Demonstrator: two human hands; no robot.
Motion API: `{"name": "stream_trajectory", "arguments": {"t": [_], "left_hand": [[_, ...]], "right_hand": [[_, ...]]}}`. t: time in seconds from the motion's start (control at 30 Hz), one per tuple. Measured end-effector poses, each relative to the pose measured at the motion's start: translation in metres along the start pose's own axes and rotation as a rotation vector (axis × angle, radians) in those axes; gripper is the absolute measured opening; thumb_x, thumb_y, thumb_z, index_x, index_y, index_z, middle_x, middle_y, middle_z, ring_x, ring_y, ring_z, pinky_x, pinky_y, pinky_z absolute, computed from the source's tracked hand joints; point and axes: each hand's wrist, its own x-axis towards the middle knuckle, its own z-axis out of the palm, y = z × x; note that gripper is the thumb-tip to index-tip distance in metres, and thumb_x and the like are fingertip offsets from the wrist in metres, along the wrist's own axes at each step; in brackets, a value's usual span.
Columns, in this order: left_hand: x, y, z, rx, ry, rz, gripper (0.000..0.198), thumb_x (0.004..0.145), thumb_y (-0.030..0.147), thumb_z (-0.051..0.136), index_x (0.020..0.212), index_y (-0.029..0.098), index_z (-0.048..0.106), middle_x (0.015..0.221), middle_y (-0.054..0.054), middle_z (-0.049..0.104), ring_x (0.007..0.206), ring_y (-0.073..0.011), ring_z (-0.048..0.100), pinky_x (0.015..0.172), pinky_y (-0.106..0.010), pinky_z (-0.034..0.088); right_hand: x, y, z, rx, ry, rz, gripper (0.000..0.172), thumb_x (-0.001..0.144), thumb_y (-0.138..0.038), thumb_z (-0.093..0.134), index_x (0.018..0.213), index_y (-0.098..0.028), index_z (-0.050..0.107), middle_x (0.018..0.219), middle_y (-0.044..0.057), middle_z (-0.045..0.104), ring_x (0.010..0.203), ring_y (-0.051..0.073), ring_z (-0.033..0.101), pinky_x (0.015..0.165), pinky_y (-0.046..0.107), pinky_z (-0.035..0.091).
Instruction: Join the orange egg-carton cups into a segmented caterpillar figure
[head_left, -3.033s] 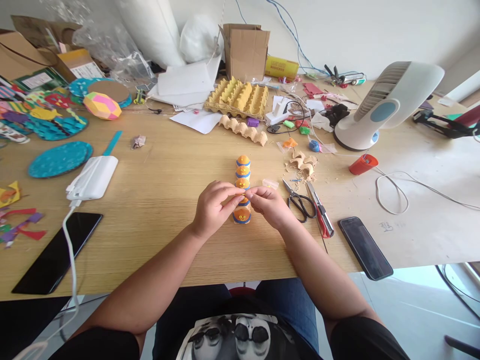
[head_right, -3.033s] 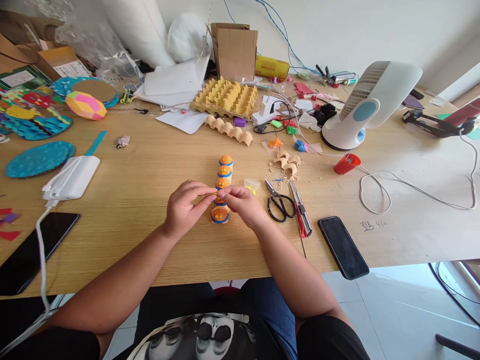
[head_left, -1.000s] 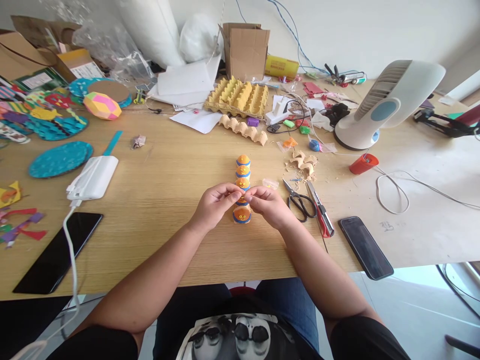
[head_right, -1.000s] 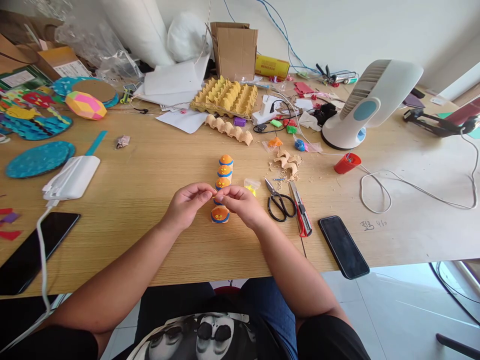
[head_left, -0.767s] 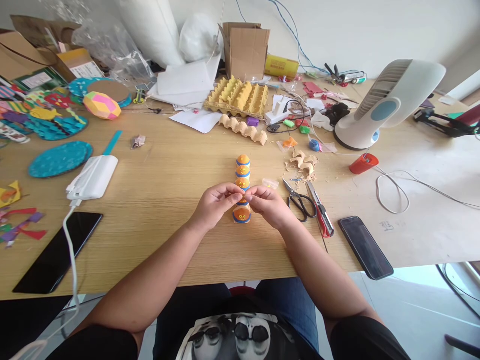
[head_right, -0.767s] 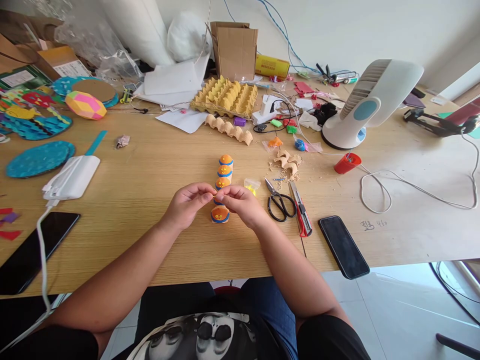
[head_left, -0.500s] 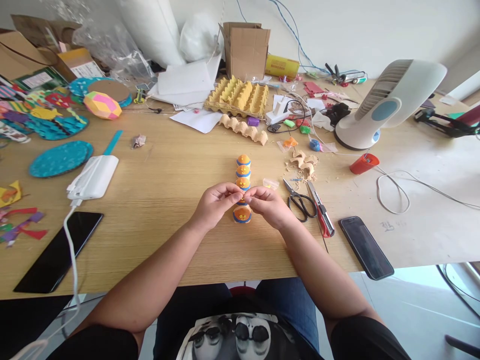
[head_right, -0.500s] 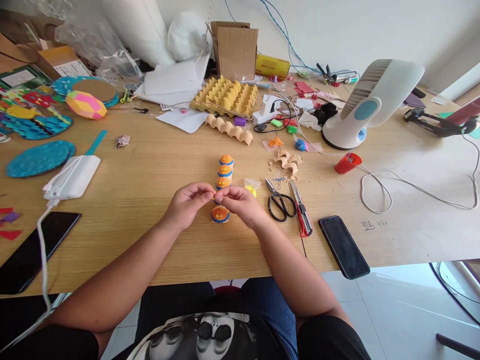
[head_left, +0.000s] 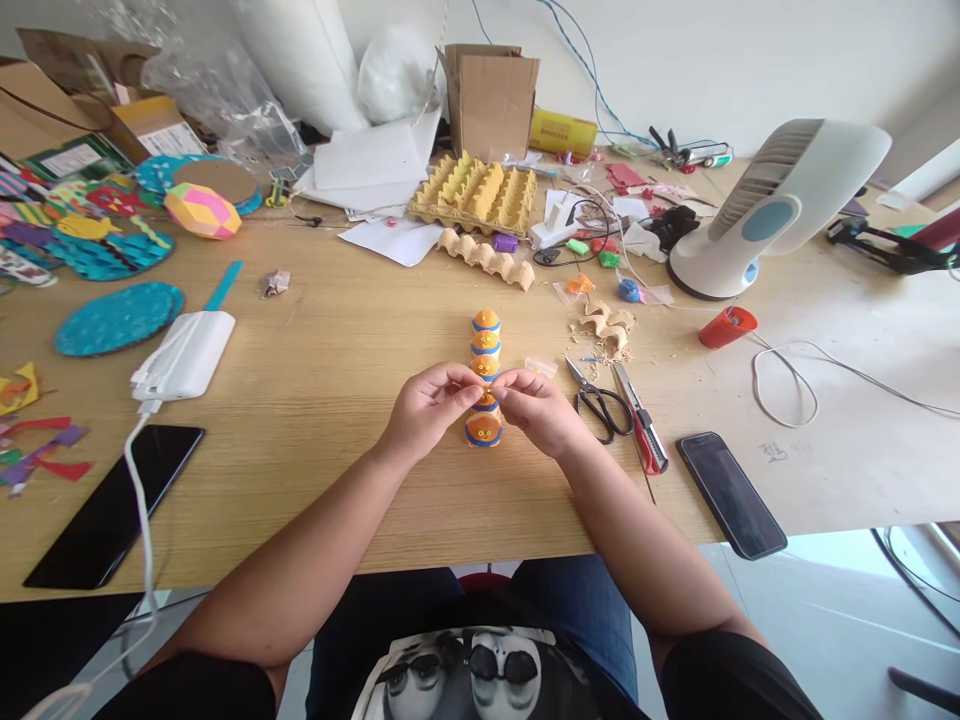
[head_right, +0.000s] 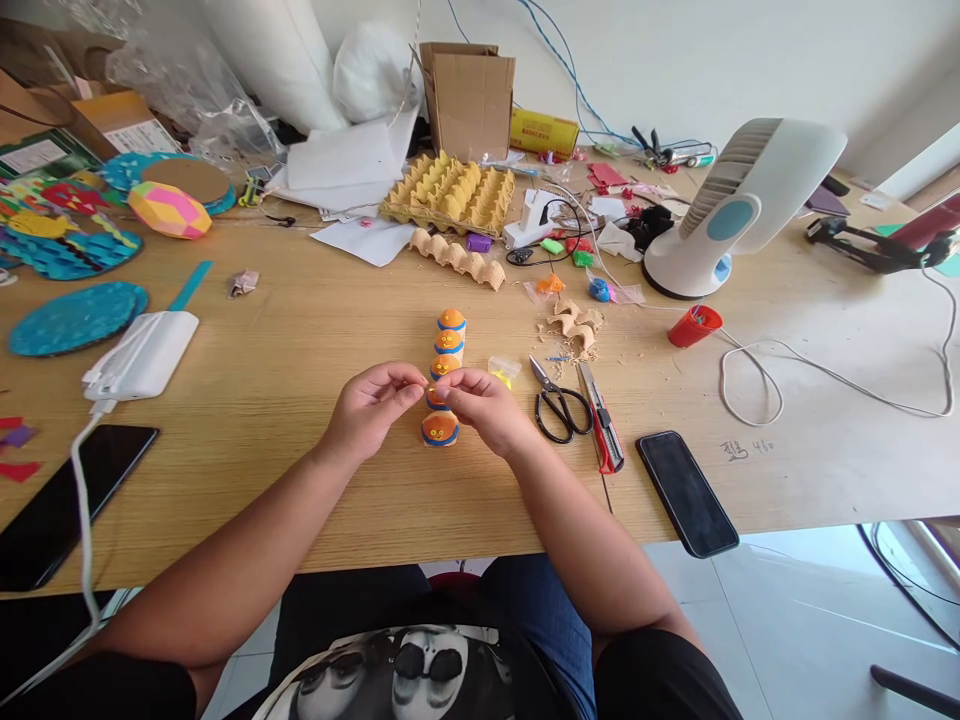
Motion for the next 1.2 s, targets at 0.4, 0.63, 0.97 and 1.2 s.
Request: {"name": "stream_trajectory", "arguments": {"t": [0.4,0.63,0.97,1.2], "left_hand": [[-0.001,0.0043,0.0022,0.231,0.023,0.205,0.009,0.088,0.031,0.075,0.089,0.022,0.075,0.089,-0.003,0.07,0.081,-0.014,0.064,0.073,-0.026,0.053],[-0.0008,0.0036,0.0003,0.263,0.025,0.232,0.009,0.09,0.031,0.074,0.087,0.022,0.074,0.088,-0.003,0.071,0.082,-0.0139,0.065,0.073,-0.026,0.053],[-0.0015,0.0059,0.0025,0.208,-0.013,0.151,0.014,0.087,0.035,0.077,0.097,0.025,0.078,0.095,-0.004,0.072,0.086,-0.0164,0.065,0.078,-0.029,0.054],[-0.0007,0.0067,0.0023,0.206,-0.002,0.162,0.013,0.088,0.035,0.075,0.089,0.023,0.078,0.088,-0.004,0.07,0.083,-0.0155,0.065,0.072,-0.027,0.053]], "right_hand": [[-0.0009,0.0008,0.0016,0.028,-0.024,0.024,0.036,0.069,-0.043,0.088,0.084,-0.017,0.069,0.063,-0.007,0.054,0.049,0.004,0.032,0.05,0.023,0.019],[-0.0012,0.0006,0.0022,0.03,-0.013,0.046,0.036,0.068,-0.044,0.089,0.084,-0.018,0.069,0.064,-0.006,0.056,0.049,0.004,0.031,0.049,0.023,0.02],[-0.0015,0.0,0.0019,0.03,-0.017,0.025,0.036,0.069,-0.045,0.088,0.085,-0.018,0.069,0.063,-0.007,0.054,0.05,0.005,0.032,0.05,0.023,0.02],[-0.0013,0.0007,0.0018,0.027,-0.03,0.038,0.038,0.068,-0.047,0.089,0.082,-0.018,0.068,0.063,-0.006,0.054,0.05,0.005,0.03,0.049,0.023,0.018]]}}
